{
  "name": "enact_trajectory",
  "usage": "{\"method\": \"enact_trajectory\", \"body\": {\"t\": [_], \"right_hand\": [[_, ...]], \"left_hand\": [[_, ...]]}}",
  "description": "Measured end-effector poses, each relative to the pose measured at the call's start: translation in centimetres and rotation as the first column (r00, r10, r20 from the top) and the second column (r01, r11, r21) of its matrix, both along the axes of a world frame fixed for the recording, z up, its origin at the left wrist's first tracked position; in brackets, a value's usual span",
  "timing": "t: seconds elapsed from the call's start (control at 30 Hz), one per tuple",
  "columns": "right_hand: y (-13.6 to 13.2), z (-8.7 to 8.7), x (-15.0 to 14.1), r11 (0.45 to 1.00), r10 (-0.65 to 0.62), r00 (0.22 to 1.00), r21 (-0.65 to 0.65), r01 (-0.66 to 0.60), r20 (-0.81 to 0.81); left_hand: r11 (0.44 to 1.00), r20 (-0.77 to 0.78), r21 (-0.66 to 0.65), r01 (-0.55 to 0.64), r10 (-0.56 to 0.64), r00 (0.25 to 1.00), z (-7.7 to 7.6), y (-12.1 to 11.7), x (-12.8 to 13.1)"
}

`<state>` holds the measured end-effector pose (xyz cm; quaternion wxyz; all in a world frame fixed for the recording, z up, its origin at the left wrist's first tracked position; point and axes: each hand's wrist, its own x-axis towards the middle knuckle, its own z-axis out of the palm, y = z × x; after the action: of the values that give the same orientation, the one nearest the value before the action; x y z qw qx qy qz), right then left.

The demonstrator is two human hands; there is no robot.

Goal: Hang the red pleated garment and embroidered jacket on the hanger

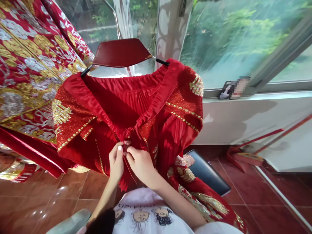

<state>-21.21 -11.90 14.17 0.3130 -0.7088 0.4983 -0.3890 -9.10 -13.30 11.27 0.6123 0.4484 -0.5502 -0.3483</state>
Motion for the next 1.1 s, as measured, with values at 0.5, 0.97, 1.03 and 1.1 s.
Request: {"method": "enact_trajectory", "body": {"t": [0.5, 0.97, 1.03, 1.1], "right_hand": [[-3.3, 0.5, -2.0, 0.986, -0.165, 0.926, 0.022, 0.168, 0.34], [-0.2, 1.7, -0.5, 0.992, -0.034, 0.852, 0.124, -0.037, 0.523], [0.1, 1.6, -0.1, 0.991, -0.034, 0.825, 0.124, -0.044, 0.565], [0.3, 1.4, 0.2, 0.989, -0.041, 0.79, 0.138, -0.055, 0.611]], "left_hand": [[0.992, -0.074, 0.127, -0.01, 0.02, 0.997, 0.5, 1.2, -0.7], [0.934, -0.283, 0.306, 0.184, -0.096, 0.954, 0.0, 2.8, -1.6], [0.919, -0.399, 0.309, 0.246, -0.11, 0.91, 0.1, 2.7, -1.5], [0.906, -0.548, 0.294, 0.305, -0.102, 0.83, 0.3, 2.5, -1.1]]}}
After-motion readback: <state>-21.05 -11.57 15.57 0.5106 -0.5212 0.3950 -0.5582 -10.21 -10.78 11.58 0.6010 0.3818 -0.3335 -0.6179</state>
